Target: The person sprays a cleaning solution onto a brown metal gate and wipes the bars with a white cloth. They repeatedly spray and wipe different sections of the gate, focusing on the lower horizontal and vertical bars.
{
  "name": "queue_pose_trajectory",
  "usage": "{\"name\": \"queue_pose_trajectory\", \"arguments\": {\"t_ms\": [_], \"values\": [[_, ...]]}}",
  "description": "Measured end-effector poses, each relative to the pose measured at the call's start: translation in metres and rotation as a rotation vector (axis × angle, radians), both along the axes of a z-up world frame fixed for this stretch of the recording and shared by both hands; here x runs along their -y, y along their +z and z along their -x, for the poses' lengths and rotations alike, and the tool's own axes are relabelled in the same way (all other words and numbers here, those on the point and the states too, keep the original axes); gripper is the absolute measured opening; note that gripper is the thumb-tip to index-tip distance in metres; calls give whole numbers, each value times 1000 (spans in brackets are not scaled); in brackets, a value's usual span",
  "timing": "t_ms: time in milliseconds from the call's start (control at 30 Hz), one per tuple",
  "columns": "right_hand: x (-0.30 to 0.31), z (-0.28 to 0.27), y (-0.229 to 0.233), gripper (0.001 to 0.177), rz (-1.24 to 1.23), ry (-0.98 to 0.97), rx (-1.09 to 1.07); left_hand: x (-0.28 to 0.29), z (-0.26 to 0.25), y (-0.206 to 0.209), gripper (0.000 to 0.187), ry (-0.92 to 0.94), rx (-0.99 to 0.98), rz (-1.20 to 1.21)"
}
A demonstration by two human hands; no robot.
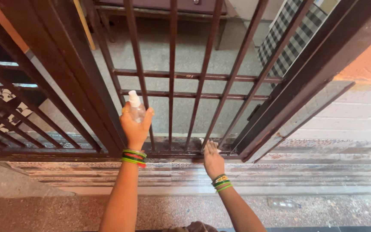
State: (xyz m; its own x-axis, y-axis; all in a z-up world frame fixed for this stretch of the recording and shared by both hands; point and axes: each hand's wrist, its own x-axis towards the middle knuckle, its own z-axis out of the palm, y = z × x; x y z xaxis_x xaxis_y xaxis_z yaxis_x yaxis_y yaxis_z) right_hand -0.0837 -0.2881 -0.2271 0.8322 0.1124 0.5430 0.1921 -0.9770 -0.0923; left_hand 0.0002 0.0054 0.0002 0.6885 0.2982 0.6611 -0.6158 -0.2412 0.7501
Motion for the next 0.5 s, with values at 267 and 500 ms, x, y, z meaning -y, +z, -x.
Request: {"name": "queue_pose_trajectory", "arguments": {"t_ms": [267,500], "values": [[-20,29,0,53,-80,-109,-113,-2,7,10,30,10,-10,-23],[-26,3,2,51,-23,-161,-32,-4,7,11,32,45,29,-67]]}}
